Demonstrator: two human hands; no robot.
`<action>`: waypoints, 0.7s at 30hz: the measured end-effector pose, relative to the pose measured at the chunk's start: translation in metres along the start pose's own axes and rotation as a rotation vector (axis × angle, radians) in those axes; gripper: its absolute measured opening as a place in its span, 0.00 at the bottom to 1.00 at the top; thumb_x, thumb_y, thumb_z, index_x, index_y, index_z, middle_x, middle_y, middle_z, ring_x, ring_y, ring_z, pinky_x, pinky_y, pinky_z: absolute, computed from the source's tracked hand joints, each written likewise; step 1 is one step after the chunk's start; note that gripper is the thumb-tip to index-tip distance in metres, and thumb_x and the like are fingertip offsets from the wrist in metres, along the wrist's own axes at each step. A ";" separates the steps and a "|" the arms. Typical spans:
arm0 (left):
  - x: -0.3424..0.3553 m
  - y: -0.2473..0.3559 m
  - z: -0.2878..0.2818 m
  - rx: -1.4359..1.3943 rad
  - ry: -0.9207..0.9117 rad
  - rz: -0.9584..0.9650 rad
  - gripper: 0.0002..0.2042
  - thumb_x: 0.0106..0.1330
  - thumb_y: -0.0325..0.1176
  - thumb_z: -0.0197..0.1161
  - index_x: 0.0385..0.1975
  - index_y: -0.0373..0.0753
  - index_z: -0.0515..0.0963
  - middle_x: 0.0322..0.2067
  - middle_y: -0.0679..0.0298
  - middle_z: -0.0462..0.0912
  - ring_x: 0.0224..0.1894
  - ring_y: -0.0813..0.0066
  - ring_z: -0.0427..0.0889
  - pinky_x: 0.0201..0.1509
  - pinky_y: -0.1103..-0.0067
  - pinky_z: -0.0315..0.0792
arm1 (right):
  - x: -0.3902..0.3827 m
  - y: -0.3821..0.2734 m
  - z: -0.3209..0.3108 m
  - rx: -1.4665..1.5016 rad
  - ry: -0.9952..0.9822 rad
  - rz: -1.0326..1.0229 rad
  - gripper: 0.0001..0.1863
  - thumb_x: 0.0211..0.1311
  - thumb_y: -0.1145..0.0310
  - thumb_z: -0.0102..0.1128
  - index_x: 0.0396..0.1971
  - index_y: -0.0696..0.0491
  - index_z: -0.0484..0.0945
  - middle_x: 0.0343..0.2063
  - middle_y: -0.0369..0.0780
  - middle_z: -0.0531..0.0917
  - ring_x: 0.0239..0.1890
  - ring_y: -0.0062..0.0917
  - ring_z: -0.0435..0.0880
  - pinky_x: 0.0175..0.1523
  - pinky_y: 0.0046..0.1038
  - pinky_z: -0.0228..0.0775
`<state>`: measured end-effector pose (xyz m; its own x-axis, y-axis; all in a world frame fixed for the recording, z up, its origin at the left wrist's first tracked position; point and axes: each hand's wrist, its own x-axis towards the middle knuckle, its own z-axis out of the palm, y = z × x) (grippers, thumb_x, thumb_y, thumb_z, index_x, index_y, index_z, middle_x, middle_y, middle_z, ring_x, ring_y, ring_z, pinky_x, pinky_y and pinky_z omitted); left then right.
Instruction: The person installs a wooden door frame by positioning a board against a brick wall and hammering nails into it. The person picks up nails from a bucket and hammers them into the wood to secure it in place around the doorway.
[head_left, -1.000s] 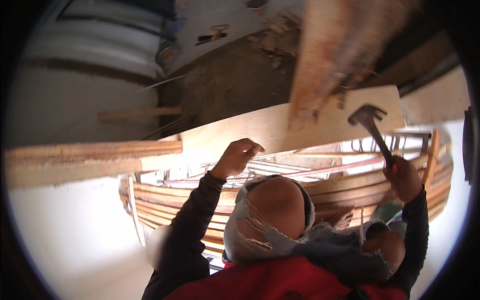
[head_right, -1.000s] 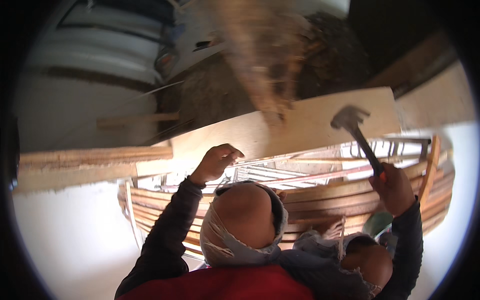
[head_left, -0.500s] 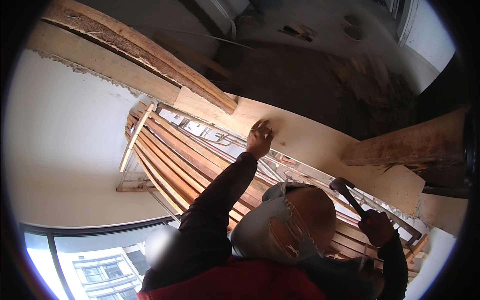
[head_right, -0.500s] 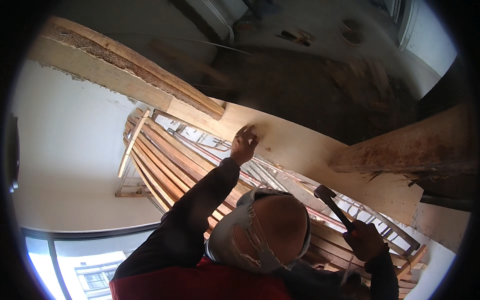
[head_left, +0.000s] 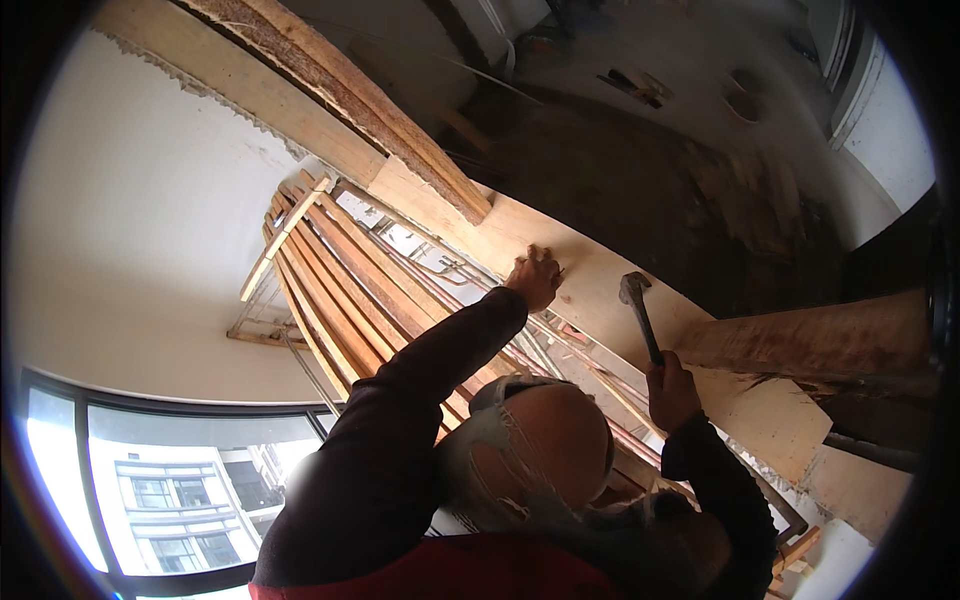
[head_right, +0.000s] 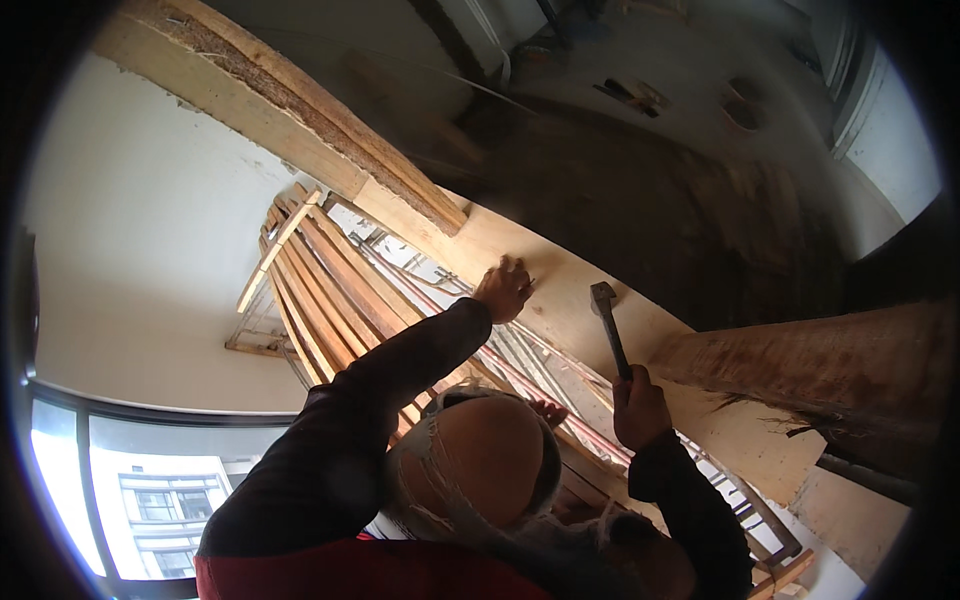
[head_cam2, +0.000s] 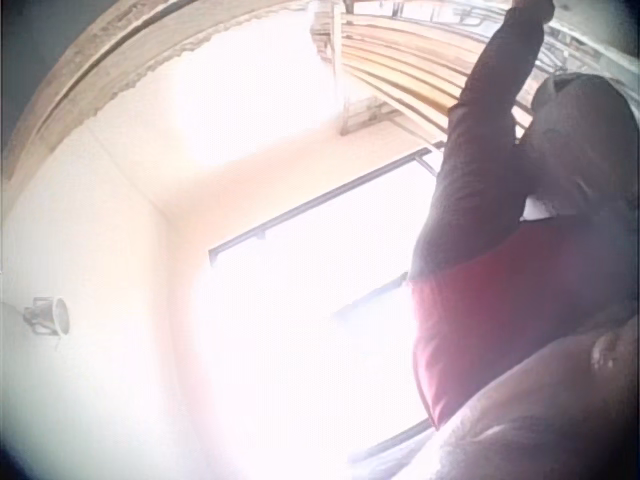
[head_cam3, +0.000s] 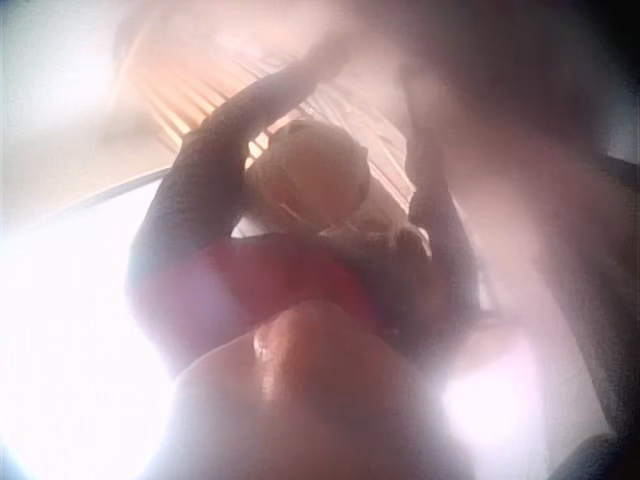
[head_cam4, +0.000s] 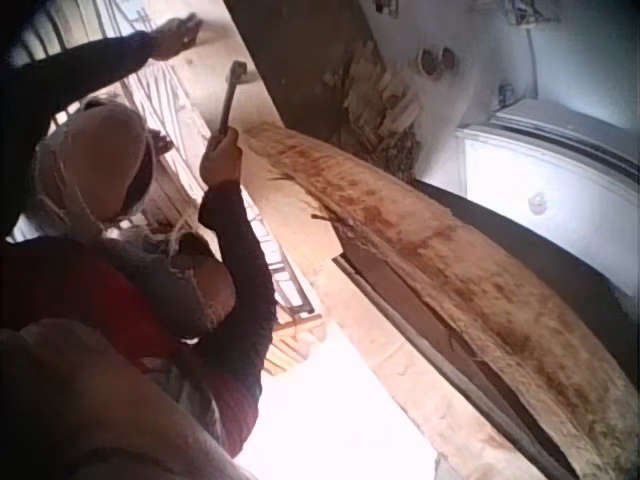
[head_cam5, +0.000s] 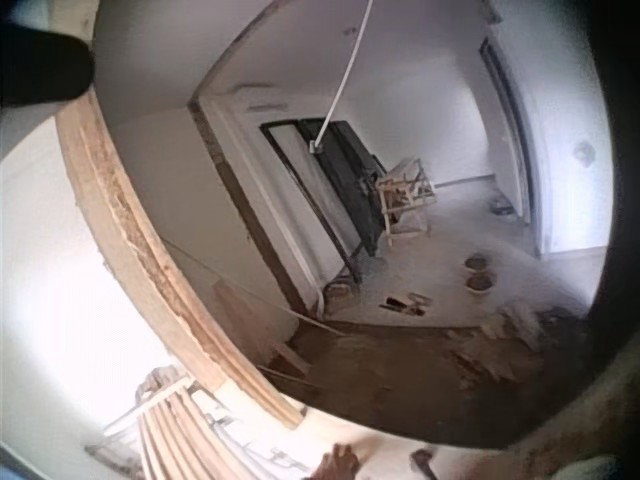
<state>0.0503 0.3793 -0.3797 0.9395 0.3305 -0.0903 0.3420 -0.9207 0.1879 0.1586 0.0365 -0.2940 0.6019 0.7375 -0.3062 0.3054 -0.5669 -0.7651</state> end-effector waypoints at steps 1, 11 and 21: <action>0.002 -0.001 0.003 -0.003 0.013 -0.008 0.12 0.69 0.39 0.59 0.41 0.37 0.82 0.58 0.48 0.75 0.61 0.41 0.69 0.57 0.54 0.73 | 0.003 0.001 -0.002 -0.031 0.001 -0.006 0.14 0.74 0.60 0.48 0.46 0.57 0.70 0.30 0.56 0.83 0.36 0.56 0.83 0.41 0.52 0.73; -0.003 -0.059 -0.033 -0.075 -0.220 -0.008 0.18 0.72 0.47 0.55 0.52 0.44 0.80 0.58 0.52 0.78 0.52 0.49 0.81 0.58 0.58 0.74 | 0.014 0.012 0.012 -0.095 -0.102 -0.013 0.14 0.73 0.62 0.50 0.46 0.58 0.67 0.32 0.57 0.83 0.38 0.58 0.82 0.43 0.53 0.74; -0.074 -0.185 -0.069 -1.163 0.427 -0.483 0.16 0.74 0.39 0.60 0.31 0.30 0.80 0.32 0.59 0.87 0.38 0.74 0.85 0.43 0.77 0.77 | 0.009 -0.013 -0.001 -0.293 -0.069 0.135 0.12 0.71 0.61 0.51 0.38 0.56 0.71 0.22 0.50 0.80 0.27 0.49 0.81 0.31 0.46 0.72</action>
<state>-0.0815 0.5397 -0.3408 0.5790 0.8076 -0.1118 0.2588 -0.0521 0.9645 0.1605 0.0501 -0.2867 0.6035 0.6657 -0.4390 0.4314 -0.7356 -0.5223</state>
